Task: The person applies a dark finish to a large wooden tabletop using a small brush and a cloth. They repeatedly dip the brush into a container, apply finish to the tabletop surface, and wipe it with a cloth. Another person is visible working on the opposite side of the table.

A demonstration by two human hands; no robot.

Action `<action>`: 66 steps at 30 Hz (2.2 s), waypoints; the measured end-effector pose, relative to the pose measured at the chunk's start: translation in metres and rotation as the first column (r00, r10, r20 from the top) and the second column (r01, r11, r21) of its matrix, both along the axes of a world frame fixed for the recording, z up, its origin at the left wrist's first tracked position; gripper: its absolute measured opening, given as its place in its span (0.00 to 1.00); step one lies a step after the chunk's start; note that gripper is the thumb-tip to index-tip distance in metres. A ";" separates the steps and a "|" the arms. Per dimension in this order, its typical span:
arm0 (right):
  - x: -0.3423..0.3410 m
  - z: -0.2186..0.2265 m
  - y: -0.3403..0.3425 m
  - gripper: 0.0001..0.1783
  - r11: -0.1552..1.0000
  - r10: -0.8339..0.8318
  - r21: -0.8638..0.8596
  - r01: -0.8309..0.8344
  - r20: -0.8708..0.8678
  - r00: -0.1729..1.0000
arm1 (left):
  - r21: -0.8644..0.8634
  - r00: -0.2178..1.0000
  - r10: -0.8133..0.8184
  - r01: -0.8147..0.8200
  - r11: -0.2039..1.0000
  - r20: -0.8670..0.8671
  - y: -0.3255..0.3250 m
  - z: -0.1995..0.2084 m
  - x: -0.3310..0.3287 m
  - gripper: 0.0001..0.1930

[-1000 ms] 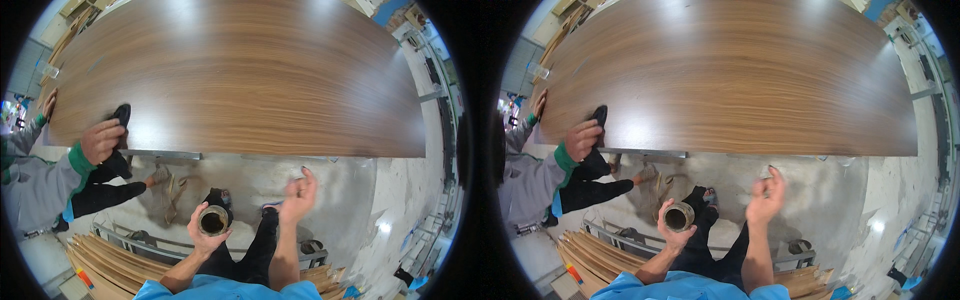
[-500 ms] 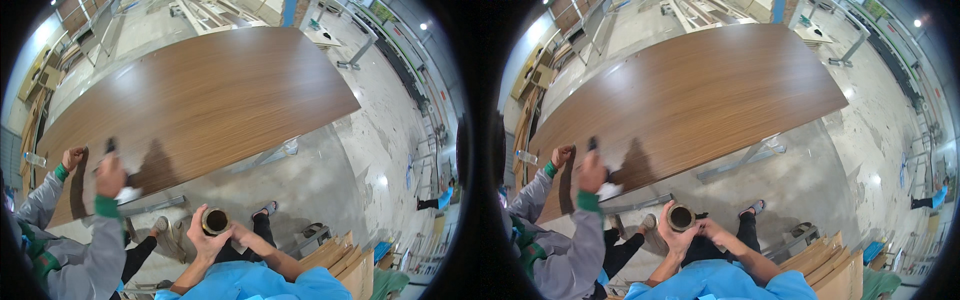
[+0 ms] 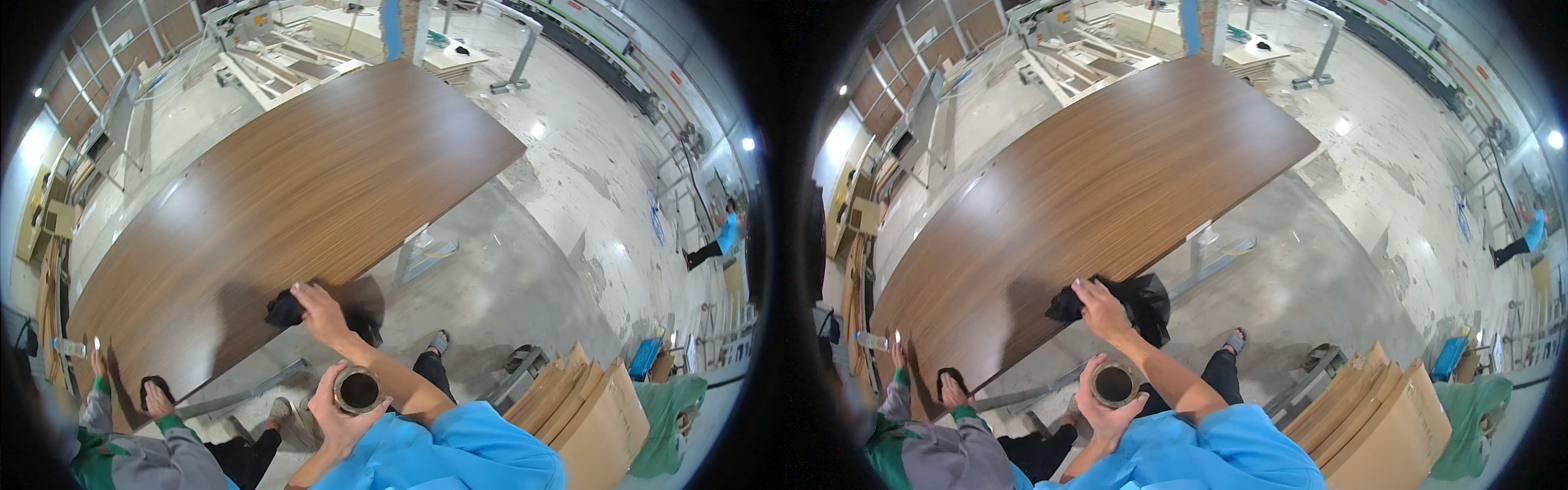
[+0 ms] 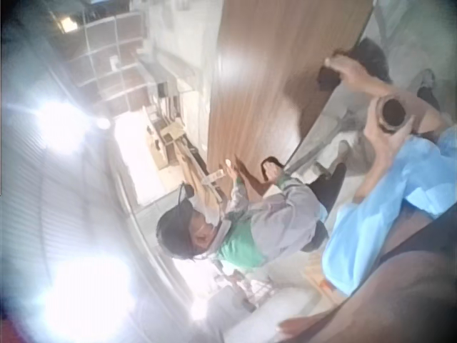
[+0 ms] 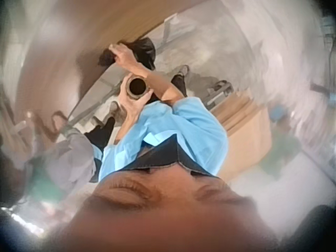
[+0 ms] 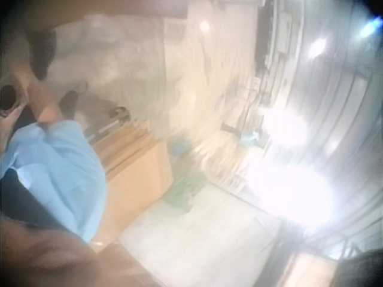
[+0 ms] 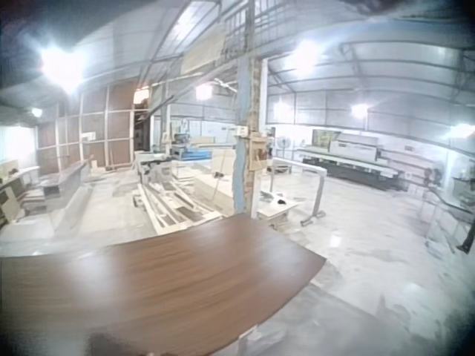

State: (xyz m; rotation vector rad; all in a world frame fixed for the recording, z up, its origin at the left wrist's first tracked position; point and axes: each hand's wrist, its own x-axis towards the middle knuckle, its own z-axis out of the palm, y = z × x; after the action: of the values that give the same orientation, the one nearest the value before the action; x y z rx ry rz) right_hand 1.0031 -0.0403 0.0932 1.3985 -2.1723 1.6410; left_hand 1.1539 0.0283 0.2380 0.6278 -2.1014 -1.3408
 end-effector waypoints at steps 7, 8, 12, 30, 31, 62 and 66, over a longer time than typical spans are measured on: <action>-0.096 -0.041 0.051 0.33 0.966 -0.222 0.075 0.249 -0.263 0.939 | 0.038 0.998 0.043 -0.044 0.998 0.042 0.017 -0.013 -0.042 0.40; -0.120 -0.041 0.065 0.32 0.954 -0.214 0.157 0.256 -0.241 0.947 | 0.033 0.998 0.050 -0.051 0.998 0.039 0.019 -0.014 -0.054 0.40; -0.224 -0.037 0.121 0.29 0.927 -0.331 0.058 0.371 -0.341 0.880 | 0.034 0.996 0.059 -0.061 0.998 0.074 0.034 -0.020 -0.114 0.41; -0.615 -0.042 0.362 0.30 0.650 -0.526 0.168 0.741 -0.604 0.599 | -0.083 0.958 0.203 -0.190 0.978 0.202 0.128 -0.026 -0.364 0.46; -0.629 -0.038 0.373 0.28 0.617 -0.559 0.156 0.772 -0.603 0.569 | -0.077 0.957 0.188 -0.175 0.981 0.219 0.130 -0.026 -0.369 0.46; -0.378 -0.067 0.217 0.23 0.972 0.205 0.166 -0.168 -0.242 0.948 | -0.240 0.917 0.316 -0.259 0.936 0.242 0.145 -0.017 -0.393 0.48; -0.502 -0.068 0.286 0.43 0.974 -0.097 0.164 0.154 -0.311 0.946 | -0.220 0.938 0.274 -0.227 0.949 0.214 0.146 -0.020 -0.400 0.46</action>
State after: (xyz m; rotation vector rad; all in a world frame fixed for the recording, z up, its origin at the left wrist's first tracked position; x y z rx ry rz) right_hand 0.5008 0.2457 0.0252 1.4114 -2.2233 1.1210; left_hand 0.7542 0.1743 0.2175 0.9811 -2.2159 -0.9443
